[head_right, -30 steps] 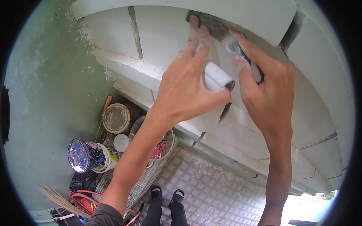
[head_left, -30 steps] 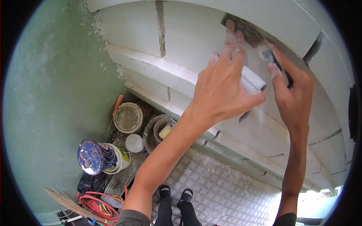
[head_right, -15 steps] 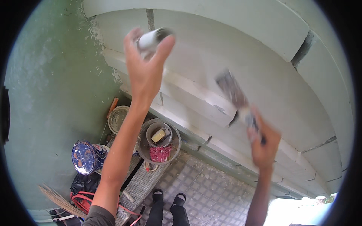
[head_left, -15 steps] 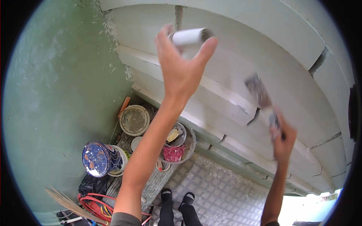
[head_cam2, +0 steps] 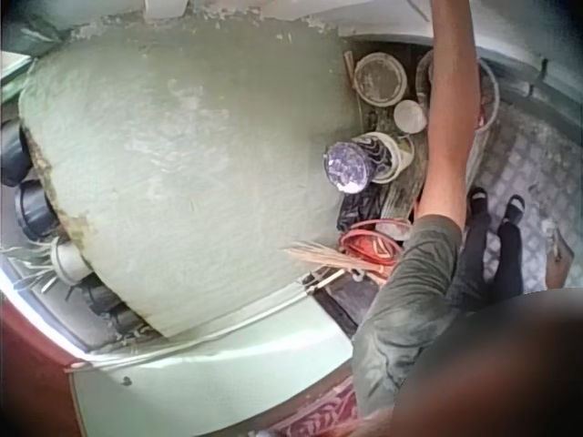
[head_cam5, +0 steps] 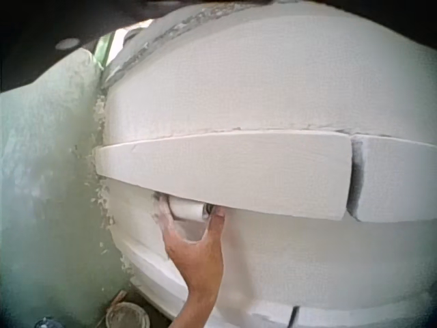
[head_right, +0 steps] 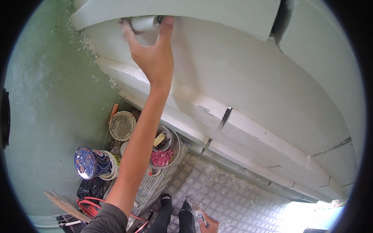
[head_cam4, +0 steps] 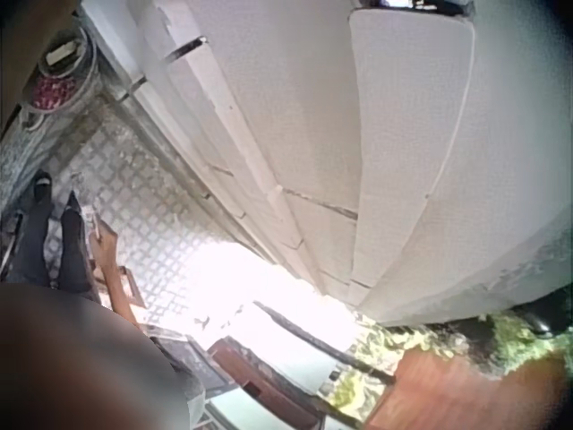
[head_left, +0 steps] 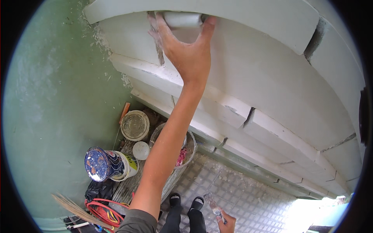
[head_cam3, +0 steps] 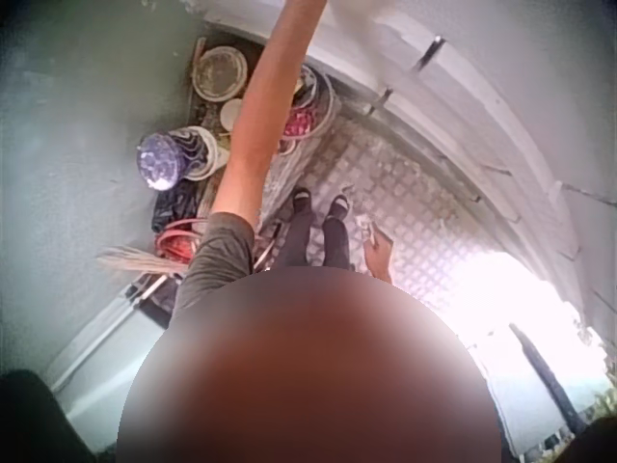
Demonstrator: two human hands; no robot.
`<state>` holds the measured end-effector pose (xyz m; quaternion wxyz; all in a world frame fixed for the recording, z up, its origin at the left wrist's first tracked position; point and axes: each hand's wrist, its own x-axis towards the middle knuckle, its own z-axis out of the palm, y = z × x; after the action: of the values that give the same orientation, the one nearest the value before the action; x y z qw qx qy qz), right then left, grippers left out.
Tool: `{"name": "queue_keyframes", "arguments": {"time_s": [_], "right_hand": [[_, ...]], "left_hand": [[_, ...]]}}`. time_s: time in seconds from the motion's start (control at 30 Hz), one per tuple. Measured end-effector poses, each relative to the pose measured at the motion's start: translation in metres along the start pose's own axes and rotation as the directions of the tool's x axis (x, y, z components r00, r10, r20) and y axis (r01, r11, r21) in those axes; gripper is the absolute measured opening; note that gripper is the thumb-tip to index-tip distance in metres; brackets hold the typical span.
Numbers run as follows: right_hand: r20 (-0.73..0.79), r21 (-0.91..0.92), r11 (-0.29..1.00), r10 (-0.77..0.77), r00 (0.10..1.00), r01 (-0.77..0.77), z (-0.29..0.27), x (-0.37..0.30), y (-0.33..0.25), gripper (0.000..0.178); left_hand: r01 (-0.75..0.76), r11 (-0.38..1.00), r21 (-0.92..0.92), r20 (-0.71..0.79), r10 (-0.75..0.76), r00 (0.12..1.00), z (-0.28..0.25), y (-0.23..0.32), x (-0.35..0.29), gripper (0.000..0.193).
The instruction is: Using a putty knife and sandpaper to scrape and smooth a concrete wall surface.
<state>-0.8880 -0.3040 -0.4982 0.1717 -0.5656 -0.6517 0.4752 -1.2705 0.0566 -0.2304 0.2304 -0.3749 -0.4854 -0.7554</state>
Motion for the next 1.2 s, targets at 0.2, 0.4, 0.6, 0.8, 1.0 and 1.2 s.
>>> {"name": "queue_keyframes", "arguments": {"time_s": [0.2,0.4,0.6,0.8,1.0,1.2], "right_hand": [[-0.02,-0.036,0.999,-0.027,0.999,0.026,0.006,-0.019,0.027,0.042],[-0.042,-0.026,1.0,0.008,0.999,-0.009,0.002,-0.025,0.045,0.043],[0.038,0.057,0.984,0.168,0.985,-0.17,0.003,-0.034,0.068,0.046],[0.121,0.045,0.94,0.331,0.936,-0.339,-0.004,-0.042,0.056,0.048],[0.134,0.16,0.916,0.35,0.927,-0.369,-0.008,-0.04,0.022,0.047],[0.122,0.107,0.913,0.38,0.917,-0.393,-0.011,-0.054,0.059,0.046]], "left_hand": [[-0.071,0.995,-0.075,0.145,0.082,0.986,0.005,0.017,-0.023,0.117],[-0.205,0.978,0.043,0.069,0.202,0.977,0.008,0.022,-0.022,0.099],[-0.244,0.962,-0.12,0.134,0.26,0.956,0.024,0.02,-0.056,0.099],[0.036,0.995,-0.09,0.061,-0.03,0.998,0.016,0.01,-0.039,0.108],[-0.138,0.979,-0.149,0.101,0.154,0.983,0.036,0.057,-0.068,0.103],[0.289,0.888,-0.359,0.169,-0.242,0.955,-0.004,0.048,-0.011,0.107]]}}
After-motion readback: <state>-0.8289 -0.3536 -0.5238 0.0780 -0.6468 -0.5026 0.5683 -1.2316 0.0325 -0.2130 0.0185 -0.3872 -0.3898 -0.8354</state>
